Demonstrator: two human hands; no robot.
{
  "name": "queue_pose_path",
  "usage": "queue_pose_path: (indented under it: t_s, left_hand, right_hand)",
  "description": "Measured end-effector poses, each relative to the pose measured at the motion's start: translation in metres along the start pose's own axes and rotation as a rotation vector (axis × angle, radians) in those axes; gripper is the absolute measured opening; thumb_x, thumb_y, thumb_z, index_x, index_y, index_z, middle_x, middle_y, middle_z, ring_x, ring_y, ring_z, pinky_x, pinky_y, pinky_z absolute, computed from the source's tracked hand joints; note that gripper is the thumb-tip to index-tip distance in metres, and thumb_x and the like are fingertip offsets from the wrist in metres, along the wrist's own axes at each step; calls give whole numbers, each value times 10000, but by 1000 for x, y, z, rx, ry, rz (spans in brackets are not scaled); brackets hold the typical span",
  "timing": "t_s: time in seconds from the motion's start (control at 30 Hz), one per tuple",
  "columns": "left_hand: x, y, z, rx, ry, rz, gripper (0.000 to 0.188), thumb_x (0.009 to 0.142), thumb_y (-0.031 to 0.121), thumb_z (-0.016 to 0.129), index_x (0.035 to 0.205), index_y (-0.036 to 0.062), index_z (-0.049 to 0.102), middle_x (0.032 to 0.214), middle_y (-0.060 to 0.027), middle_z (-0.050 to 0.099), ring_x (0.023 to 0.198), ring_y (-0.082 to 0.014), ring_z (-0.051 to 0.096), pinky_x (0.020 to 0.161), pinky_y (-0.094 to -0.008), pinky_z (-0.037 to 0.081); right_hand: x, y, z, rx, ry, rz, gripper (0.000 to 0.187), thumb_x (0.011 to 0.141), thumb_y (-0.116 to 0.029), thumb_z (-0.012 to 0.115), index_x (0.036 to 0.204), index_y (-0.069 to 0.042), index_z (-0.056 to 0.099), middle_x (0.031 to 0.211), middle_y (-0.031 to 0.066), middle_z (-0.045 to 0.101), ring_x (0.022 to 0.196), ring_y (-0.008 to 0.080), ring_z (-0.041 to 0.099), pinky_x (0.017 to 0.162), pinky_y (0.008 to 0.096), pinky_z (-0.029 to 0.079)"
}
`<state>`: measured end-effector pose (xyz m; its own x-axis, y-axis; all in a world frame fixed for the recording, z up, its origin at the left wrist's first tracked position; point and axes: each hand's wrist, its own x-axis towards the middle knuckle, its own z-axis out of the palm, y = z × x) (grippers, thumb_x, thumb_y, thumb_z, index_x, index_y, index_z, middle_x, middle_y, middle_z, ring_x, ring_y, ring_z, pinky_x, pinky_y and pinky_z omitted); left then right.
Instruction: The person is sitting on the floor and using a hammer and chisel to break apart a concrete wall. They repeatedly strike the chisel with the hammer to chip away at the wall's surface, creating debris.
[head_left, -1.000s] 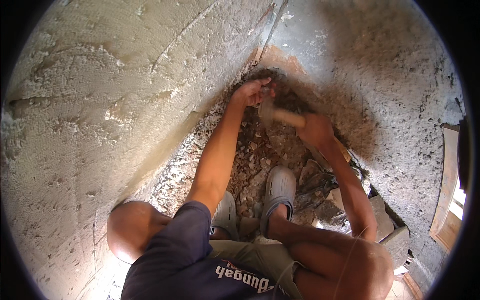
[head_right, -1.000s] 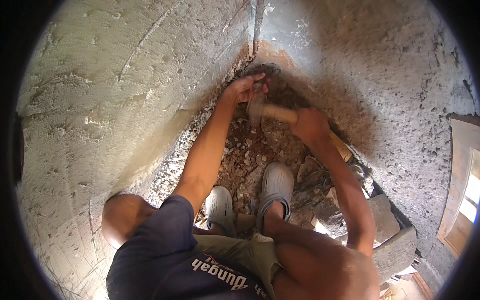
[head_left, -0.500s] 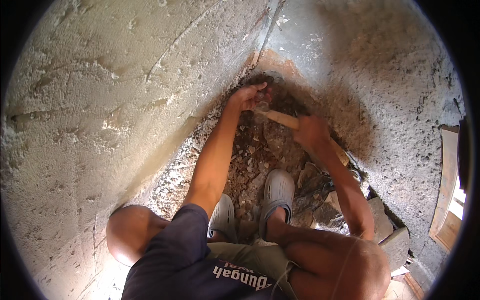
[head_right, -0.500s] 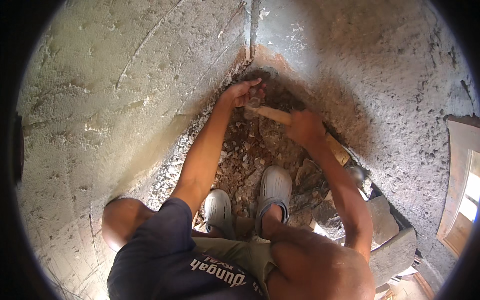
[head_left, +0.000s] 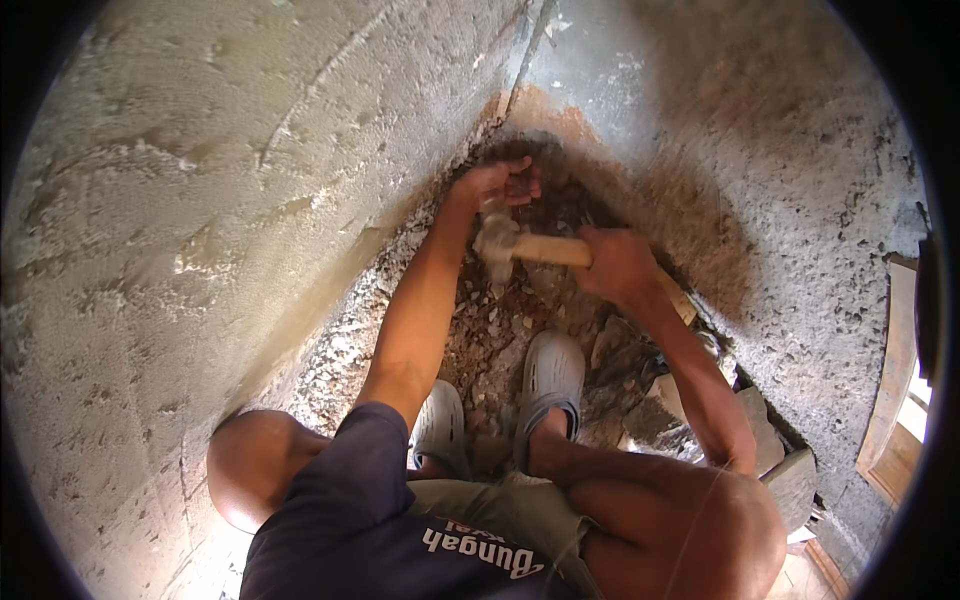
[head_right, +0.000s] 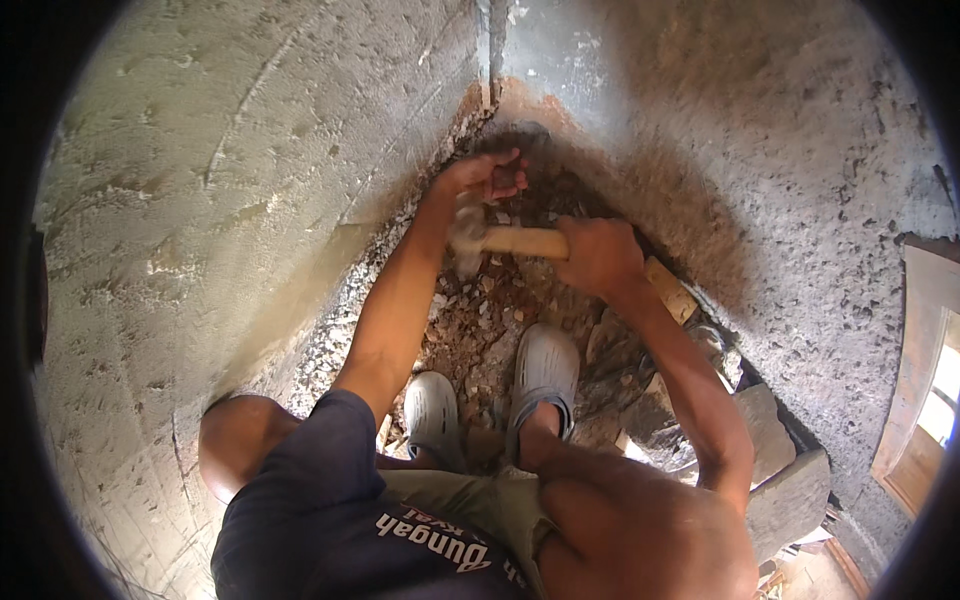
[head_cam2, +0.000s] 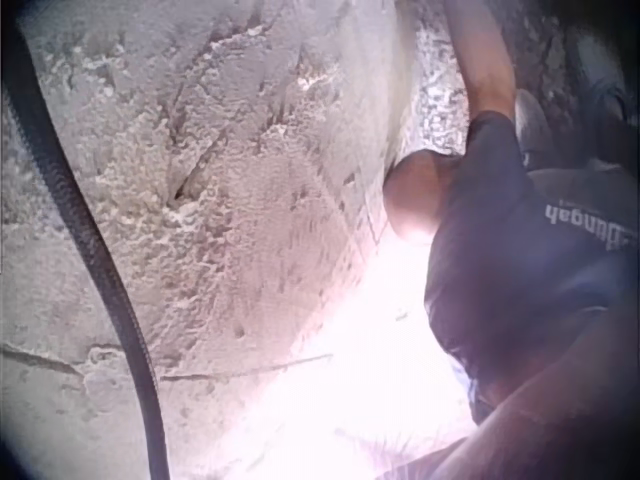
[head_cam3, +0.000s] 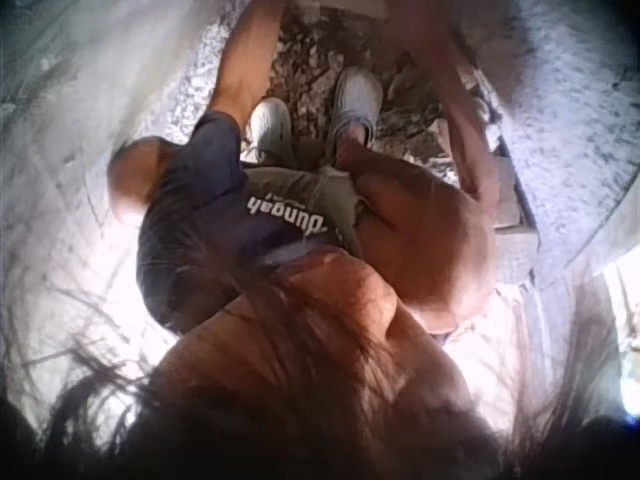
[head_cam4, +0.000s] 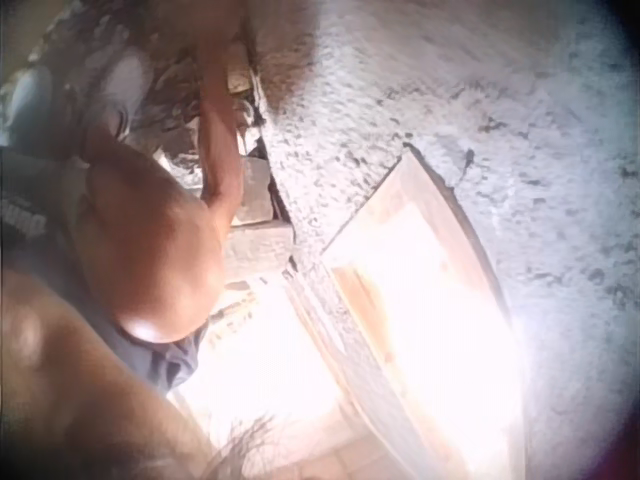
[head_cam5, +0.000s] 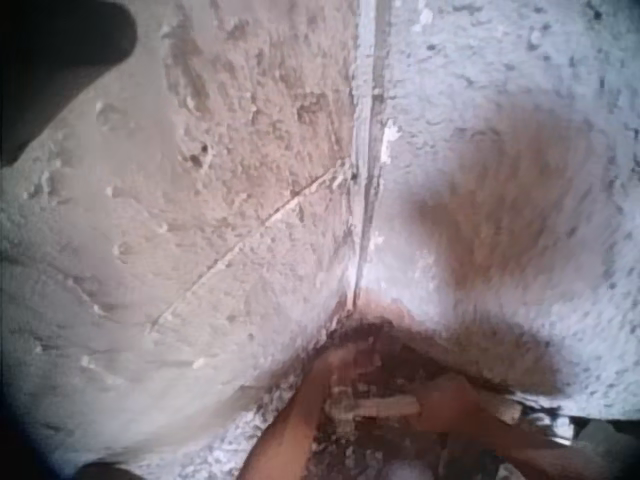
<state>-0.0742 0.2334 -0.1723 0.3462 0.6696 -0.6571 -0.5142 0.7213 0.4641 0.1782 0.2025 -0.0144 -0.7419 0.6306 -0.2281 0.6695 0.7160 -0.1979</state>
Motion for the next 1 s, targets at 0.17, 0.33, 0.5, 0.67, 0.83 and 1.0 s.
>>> queue_pose_path:
  t_s: [0.17,0.33,0.5,0.67,0.83,1.0]
  left_hand:
    - [3,-3,-3,-37,-4,-11,350,976,364,663,1087,34,634,920,-87,712,900,-223,716,819,-344,611]
    - [4,-1,-4,24,-43,-25,354,966,372,677,1077,38,639,938,-76,710,915,-224,713,851,-349,602]
    - [5,-3,-7,10,-21,-21,371,965,381,678,1102,38,636,968,-85,714,961,-241,710,875,-359,594]
    - [7,-2,-6,-16,-20,-32,377,975,369,668,1138,31,624,990,-101,711,988,-244,709,863,-352,595]
    - [6,2,-3,64,-12,-12,376,985,367,652,1138,25,617,1022,-120,715,1001,-250,709,869,-362,595]
    - [7,-1,-5,46,-9,-14,374,995,365,640,1154,27,612,1038,-120,714,1002,-247,710,877,-350,587]
  right_hand:
    - [0,4,2,375,149,-621,280,755,-270,731,957,-76,706,824,151,716,776,352,710,686,464,574]
    - [15,8,4,-64,-149,189,279,717,-252,739,942,-98,679,807,118,705,761,348,705,667,477,559]
    - [-18,-11,13,170,-12,-256,272,620,-218,766,855,-95,706,778,131,709,749,352,702,671,466,560]
    - [7,7,7,-18,-104,-53,240,646,-229,748,832,-91,684,791,125,716,739,341,701,679,464,551]
    - [6,-7,12,-69,-182,167,283,698,-298,744,930,-138,729,839,94,731,776,312,721,711,444,579]
    - [-4,6,18,187,24,-407,257,724,-289,739,903,-107,706,847,156,722,768,359,707,687,461,566]
